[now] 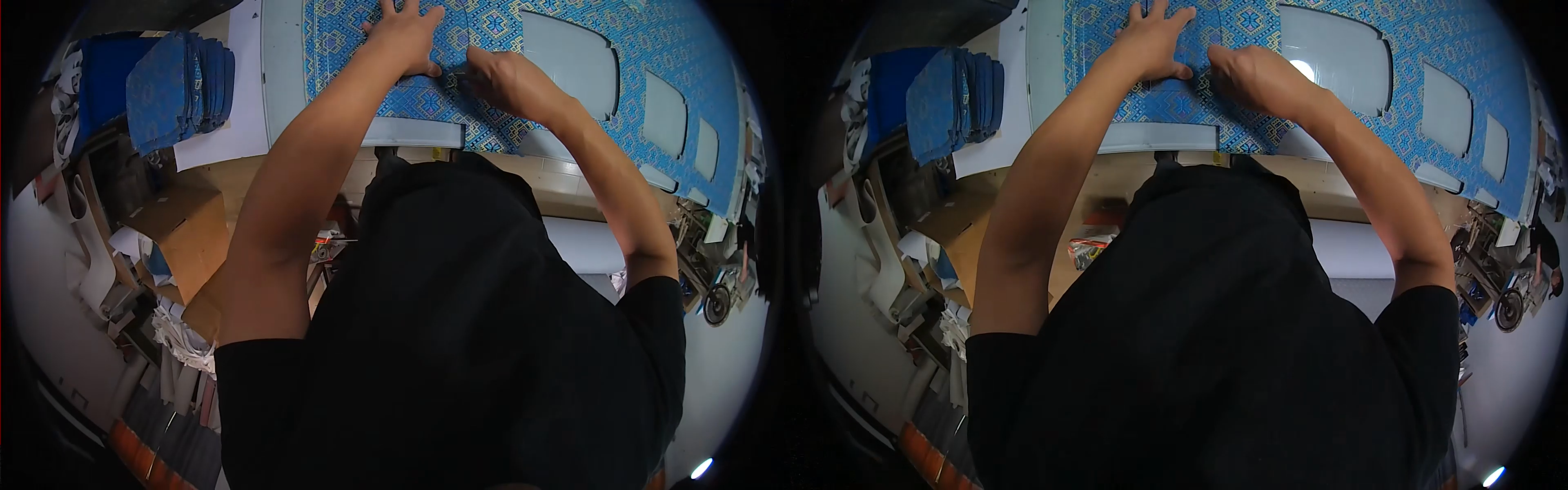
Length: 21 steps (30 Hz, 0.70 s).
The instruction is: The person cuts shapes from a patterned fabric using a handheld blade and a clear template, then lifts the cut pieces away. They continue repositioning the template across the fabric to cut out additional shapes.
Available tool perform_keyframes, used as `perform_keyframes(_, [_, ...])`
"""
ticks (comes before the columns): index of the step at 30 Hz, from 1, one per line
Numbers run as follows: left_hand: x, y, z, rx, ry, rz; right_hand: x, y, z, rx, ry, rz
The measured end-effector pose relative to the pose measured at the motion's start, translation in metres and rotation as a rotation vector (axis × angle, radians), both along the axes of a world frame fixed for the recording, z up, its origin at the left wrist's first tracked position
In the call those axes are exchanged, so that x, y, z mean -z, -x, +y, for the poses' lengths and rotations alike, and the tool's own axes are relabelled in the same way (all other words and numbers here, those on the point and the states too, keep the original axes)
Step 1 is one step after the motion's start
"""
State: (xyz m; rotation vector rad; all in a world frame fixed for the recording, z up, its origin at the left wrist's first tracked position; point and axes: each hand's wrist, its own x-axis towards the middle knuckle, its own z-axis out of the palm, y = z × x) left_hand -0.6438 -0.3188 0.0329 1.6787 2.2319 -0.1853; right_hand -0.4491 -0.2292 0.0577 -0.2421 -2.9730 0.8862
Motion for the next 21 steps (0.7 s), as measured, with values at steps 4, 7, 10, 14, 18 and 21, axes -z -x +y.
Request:
perform_keyframes(4, [0.0, 0.0, -0.001, 0.003, 0.007, -0.007, 0.013, -0.004, 0.003, 0.027, 0.087, 0.064])
perform_keyframes(7, [-0.002, 0.0, -0.003, 0.003, 0.012, -0.002, 0.023, -0.012, 0.008, 0.024, 0.14, 0.084])
perform_keyframes(10, [-0.002, 0.001, -0.004, 0.009, 0.012, -0.003, 0.037, -0.02, 0.013, 0.009, 0.225, 0.154])
perform_keyframes(14, [-0.002, 0.0, -0.003, 0.022, 0.002, -0.011, 0.047, -0.025, 0.013, -0.002, 0.355, 0.297])
perform_keyframes(18, [0.0, 0.008, -0.005, 0.051, -0.048, -0.02, 0.034, -0.024, 0.016, 0.074, 0.371, 0.22])
perform_keyframes(21, [-0.01, 0.005, -0.002, 0.026, -0.005, -0.074, 0.023, -0.009, 0.01, 0.553, 0.424, 0.249])
